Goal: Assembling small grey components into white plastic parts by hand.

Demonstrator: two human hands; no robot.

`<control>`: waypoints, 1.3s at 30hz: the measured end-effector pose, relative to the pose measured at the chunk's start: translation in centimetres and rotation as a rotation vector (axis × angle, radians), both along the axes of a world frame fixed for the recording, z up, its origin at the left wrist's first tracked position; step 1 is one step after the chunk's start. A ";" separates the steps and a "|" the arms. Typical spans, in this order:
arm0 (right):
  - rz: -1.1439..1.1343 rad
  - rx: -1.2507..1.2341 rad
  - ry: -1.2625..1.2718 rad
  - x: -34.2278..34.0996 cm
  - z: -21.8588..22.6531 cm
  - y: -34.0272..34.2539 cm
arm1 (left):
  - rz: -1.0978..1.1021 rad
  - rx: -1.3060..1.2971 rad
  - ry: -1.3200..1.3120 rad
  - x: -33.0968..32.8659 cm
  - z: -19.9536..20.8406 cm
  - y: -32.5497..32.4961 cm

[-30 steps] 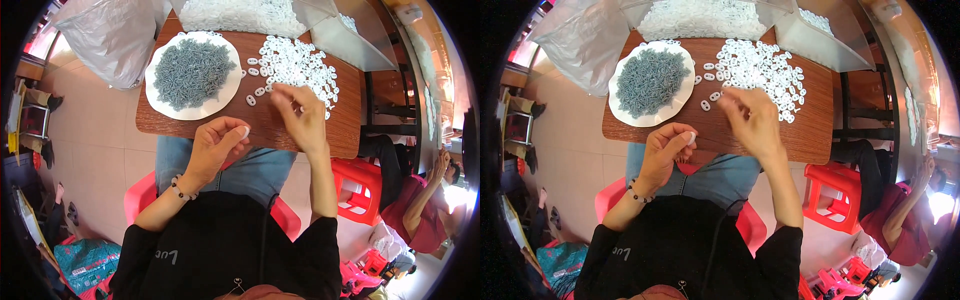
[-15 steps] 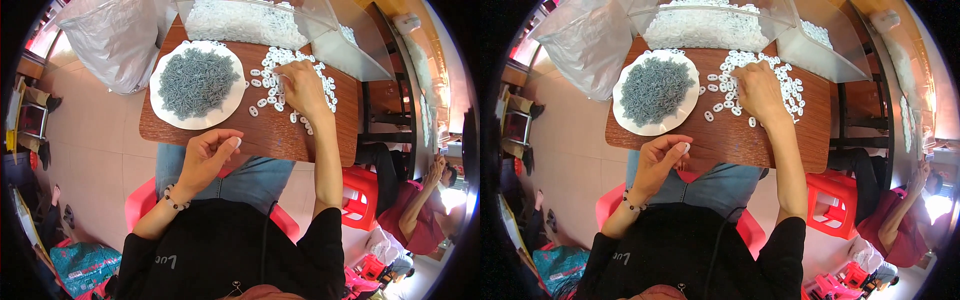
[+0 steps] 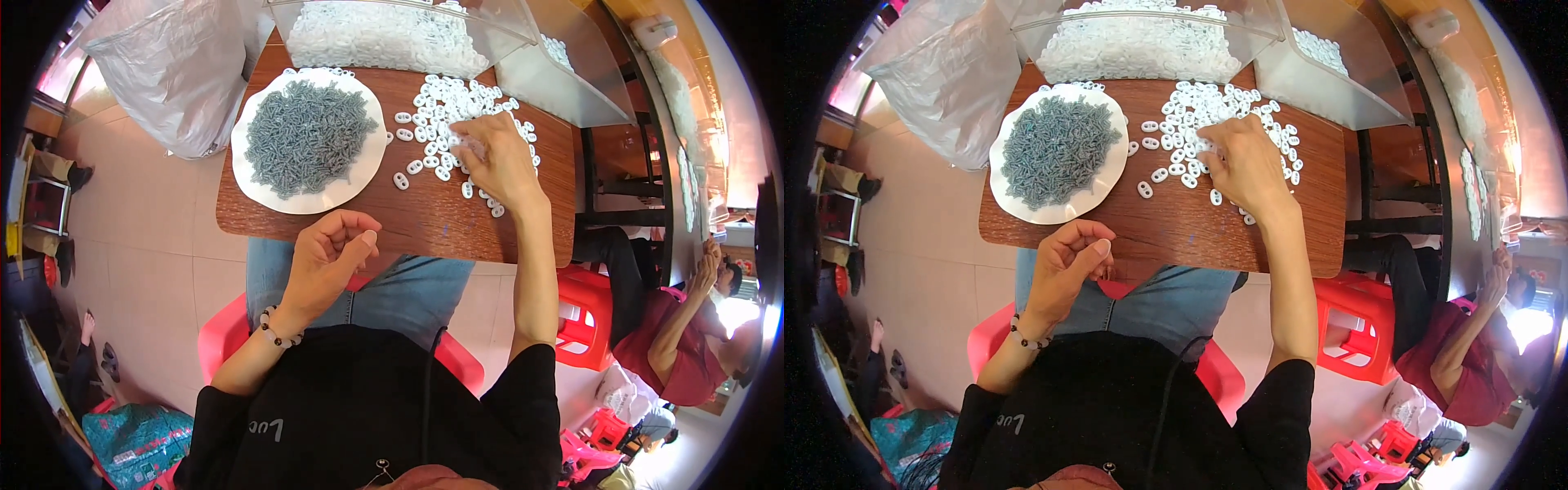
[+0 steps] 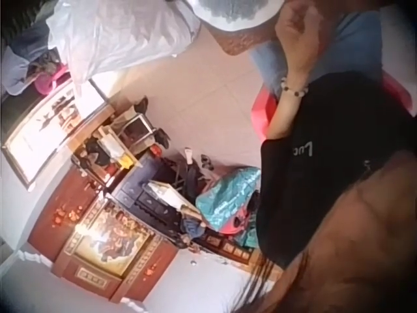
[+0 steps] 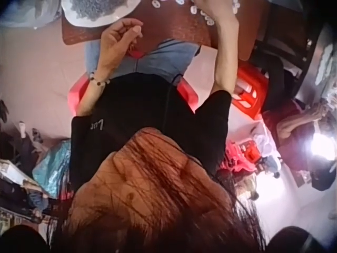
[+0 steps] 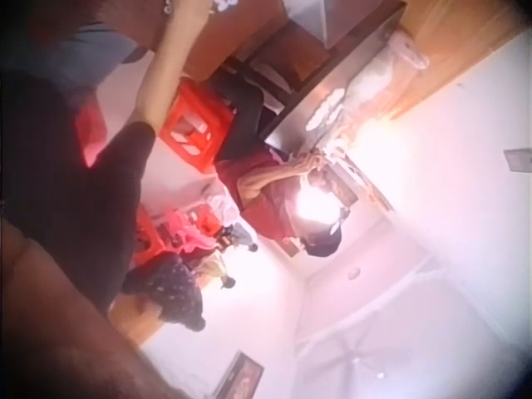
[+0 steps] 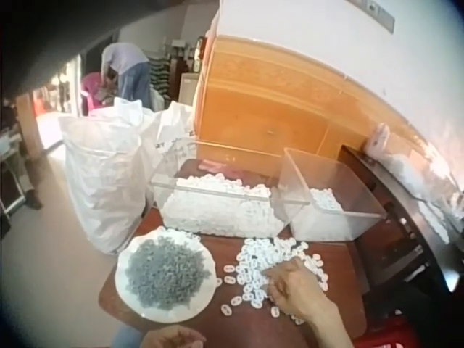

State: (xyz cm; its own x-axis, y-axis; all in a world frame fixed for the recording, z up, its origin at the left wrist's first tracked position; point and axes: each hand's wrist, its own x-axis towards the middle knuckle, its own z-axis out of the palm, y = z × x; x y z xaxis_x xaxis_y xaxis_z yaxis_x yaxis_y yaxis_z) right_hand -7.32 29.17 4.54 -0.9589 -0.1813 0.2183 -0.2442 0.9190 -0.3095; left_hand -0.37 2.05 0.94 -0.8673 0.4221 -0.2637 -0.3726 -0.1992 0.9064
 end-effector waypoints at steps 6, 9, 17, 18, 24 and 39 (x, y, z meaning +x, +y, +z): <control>0.021 0.033 0.036 0.7 -0.1 0.4 | 0.002 -0.006 0.004 0.3 0.1 0.1; 0.081 0.017 0.058 1.2 0.0 -0.2 | 0.003 -0.004 0.001 0.4 0.1 0.3; 0.123 0.099 0.072 0.6 -0.7 -1.4 | 0.007 0.005 -0.012 0.1 0.1 0.9; 0.106 0.115 0.078 0.6 -0.8 -1.4 | 0.010 0.009 -0.010 0.0 0.0 1.0; 0.090 0.112 0.131 0.2 -1.3 -2.4 | 0.008 0.014 0.013 -1.1 0.5 2.1; 0.384 -0.320 -0.210 6.4 4.5 -5.3 | -0.178 -0.181 0.311 -1.6 2.3 2.1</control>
State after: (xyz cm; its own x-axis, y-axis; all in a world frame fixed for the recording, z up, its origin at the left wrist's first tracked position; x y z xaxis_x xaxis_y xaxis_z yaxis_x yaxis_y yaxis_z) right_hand -0.94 23.82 9.02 -0.8657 -0.4831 0.1312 -0.4469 0.6276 -0.6375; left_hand -1.93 4.17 3.23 -0.8348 0.5442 -0.0836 -0.0887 0.0169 0.9959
